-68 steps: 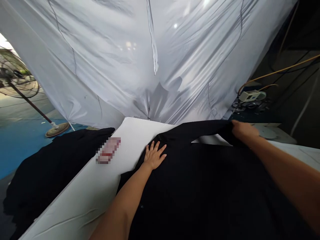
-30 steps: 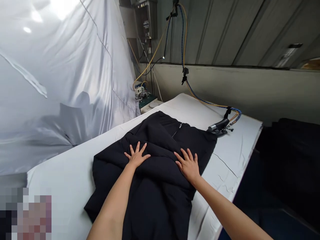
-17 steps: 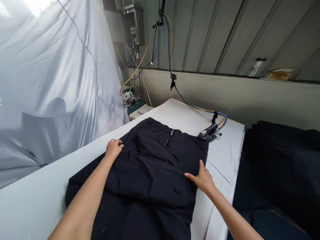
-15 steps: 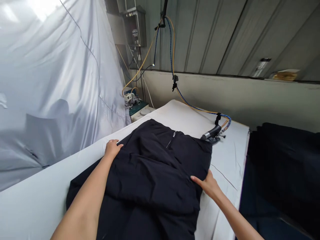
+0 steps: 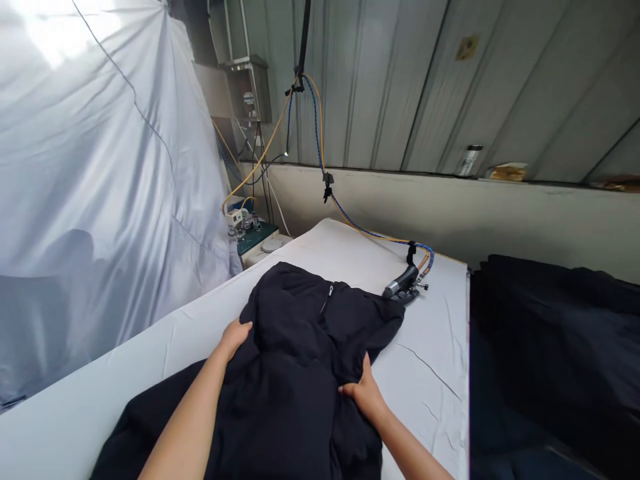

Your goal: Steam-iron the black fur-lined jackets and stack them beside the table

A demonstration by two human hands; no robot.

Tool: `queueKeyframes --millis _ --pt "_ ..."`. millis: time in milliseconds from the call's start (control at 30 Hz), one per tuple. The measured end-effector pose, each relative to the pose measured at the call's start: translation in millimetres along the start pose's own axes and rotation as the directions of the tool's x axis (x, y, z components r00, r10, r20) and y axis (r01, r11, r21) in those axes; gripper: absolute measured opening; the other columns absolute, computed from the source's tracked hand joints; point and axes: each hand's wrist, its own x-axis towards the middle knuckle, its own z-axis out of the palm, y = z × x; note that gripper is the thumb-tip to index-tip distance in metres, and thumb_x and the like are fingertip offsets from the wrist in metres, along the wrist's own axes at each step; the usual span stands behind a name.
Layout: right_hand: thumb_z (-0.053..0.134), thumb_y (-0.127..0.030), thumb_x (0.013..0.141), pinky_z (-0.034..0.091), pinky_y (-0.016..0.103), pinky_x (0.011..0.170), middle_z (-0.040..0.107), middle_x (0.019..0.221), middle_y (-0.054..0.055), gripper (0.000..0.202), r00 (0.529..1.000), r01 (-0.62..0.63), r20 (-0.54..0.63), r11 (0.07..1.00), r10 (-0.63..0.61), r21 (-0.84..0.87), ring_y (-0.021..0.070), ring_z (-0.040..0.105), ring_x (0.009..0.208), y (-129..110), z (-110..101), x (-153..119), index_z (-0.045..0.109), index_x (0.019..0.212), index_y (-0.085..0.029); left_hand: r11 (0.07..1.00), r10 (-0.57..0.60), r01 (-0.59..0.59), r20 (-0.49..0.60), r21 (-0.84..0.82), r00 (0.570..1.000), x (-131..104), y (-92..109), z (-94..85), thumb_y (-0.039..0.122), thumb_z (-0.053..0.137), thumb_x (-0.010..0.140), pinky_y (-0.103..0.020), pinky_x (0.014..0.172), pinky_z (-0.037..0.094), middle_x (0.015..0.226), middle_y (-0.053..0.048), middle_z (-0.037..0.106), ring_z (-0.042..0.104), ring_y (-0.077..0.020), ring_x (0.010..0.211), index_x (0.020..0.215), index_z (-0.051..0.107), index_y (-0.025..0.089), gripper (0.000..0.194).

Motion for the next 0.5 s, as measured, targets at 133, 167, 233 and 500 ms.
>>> queueKeyframes --millis 133,167,233,500 --pt "0.052 -0.013 0.054 0.042 0.032 0.089 0.051 0.127 0.002 0.099 0.995 0.092 0.044 0.996 -0.093 0.014 0.0209 0.052 0.108 -29.2 -1.8 -19.0 0.009 0.142 -0.025 0.992 0.106 -0.109 -0.057 -0.059 0.993 -75.0 44.4 10.1 0.026 0.045 0.081 -0.030 0.095 0.040 0.116 -0.010 0.060 0.052 -0.0207 0.111 0.110 0.058 0.013 0.034" --pt "0.050 -0.012 0.053 0.043 0.031 0.088 0.052 0.126 0.000 0.097 0.990 0.125 0.057 0.992 -0.126 0.028 0.0207 0.053 0.107 -39.7 -3.3 -26.5 0.012 0.142 -0.026 0.988 0.132 -0.136 -0.057 -0.072 0.990 -95.5 54.1 13.0 0.026 0.045 0.082 -0.030 0.094 0.040 0.113 -0.010 0.061 0.053 -0.0205 0.110 0.110 0.059 0.014 0.034" --pt "0.048 -0.009 0.052 0.044 0.030 0.086 0.053 0.125 -0.001 0.095 0.975 0.196 0.088 0.978 -0.202 0.065 0.0204 0.053 0.107 -59.9 -7.5 -43.0 0.018 0.141 -0.027 0.973 0.206 -0.213 -0.076 -0.094 0.976 -135.4 70.2 19.6 0.026 0.045 0.081 -0.031 0.095 0.041 0.109 -0.008 0.064 0.054 -0.0199 0.108 0.110 0.059 0.016 0.034" --pt "0.049 -0.008 0.054 0.049 0.027 0.074 0.050 0.127 -0.002 0.089 0.901 0.341 0.186 0.905 -0.391 0.255 0.0164 0.059 0.092 -84.7 -48.4 -99.7 0.026 0.138 -0.031 0.829 0.511 -0.513 -0.071 -0.221 0.857 -238.3 118.7 39.2 0.030 0.047 0.078 -0.031 0.095 0.042 0.111 0.000 0.063 0.056 -0.0176 0.106 0.113 0.058 0.024 0.037"
